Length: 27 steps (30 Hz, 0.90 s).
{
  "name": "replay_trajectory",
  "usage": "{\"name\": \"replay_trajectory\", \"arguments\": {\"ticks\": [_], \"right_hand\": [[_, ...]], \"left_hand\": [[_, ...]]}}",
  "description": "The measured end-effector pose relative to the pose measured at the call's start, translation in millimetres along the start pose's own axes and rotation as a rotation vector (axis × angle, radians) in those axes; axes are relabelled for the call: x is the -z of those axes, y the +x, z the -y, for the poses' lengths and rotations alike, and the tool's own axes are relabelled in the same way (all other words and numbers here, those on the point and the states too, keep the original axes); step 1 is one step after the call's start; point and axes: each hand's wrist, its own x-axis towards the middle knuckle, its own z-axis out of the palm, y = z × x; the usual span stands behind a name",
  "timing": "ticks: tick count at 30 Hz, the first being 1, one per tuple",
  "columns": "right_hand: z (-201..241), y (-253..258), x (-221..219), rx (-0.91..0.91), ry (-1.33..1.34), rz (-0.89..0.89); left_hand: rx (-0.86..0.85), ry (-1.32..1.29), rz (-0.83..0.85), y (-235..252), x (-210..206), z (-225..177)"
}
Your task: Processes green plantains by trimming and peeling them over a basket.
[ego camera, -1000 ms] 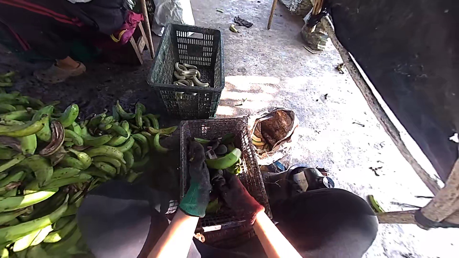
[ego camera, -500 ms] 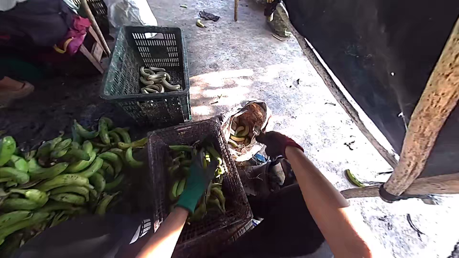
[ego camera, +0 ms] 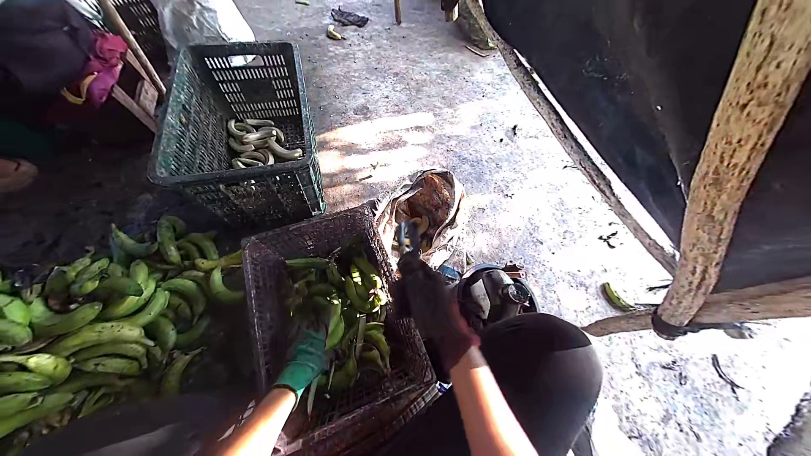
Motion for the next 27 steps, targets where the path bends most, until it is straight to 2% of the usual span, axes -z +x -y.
{"name": "replay_trajectory", "arguments": {"ticks": [3,5,7,10,12,13,14,15,17,19,20,23,25,27], "right_hand": [[-46,-10,-52,-0.204,0.295,0.059],[-65,-18,-84,-0.329,0.441,0.007],[-84,-25,-105,-0.308,0.443,-0.104],[-104,-22,-118,-0.267,0.326,-0.213],[-116,-19,-119,-0.28,0.291,-0.242],[-123,-14,-117,-0.277,0.293,-0.248],[-131,-10,-116,-0.282,0.316,-0.263],[-135,-10,-116,-0.291,0.368,-0.266],[-129,-10,-116,-0.287,0.396,-0.192],[-123,-12,-111,-0.248,0.373,-0.085],[-120,-13,-107,-0.225,0.358,-0.042],[-103,-22,-96,-0.156,0.256,0.049],[-91,-33,-95,-0.1,0.161,0.041],[-70,-43,-96,0.047,-0.056,-0.014]], "left_hand": [[-0.033,-0.281,-0.172,-26,33,6],[-0.063,-0.347,-0.263,-48,44,1],[-0.062,-0.433,-0.356,-68,46,-5],[0.053,-0.952,-0.666,-79,41,-13],[0.063,-1.408,-0.753,-83,49,-10],[-0.039,-1.72,-0.796,-83,58,-8],[-0.225,-2.025,-0.766,-81,66,-4],[-0.461,-2.165,-0.695,-83,69,2],[-0.774,-2.2,-0.696,-92,81,8],[-0.949,-2.161,-0.611,-104,91,17],[-0.908,-2.119,-0.607,-107,94,21],[-0.535,-1.899,-0.796,-103,110,38],[-0.513,-1.801,-0.87,-96,111,48],[-0.586,-1.729,-0.934,-98,114,47]]}}
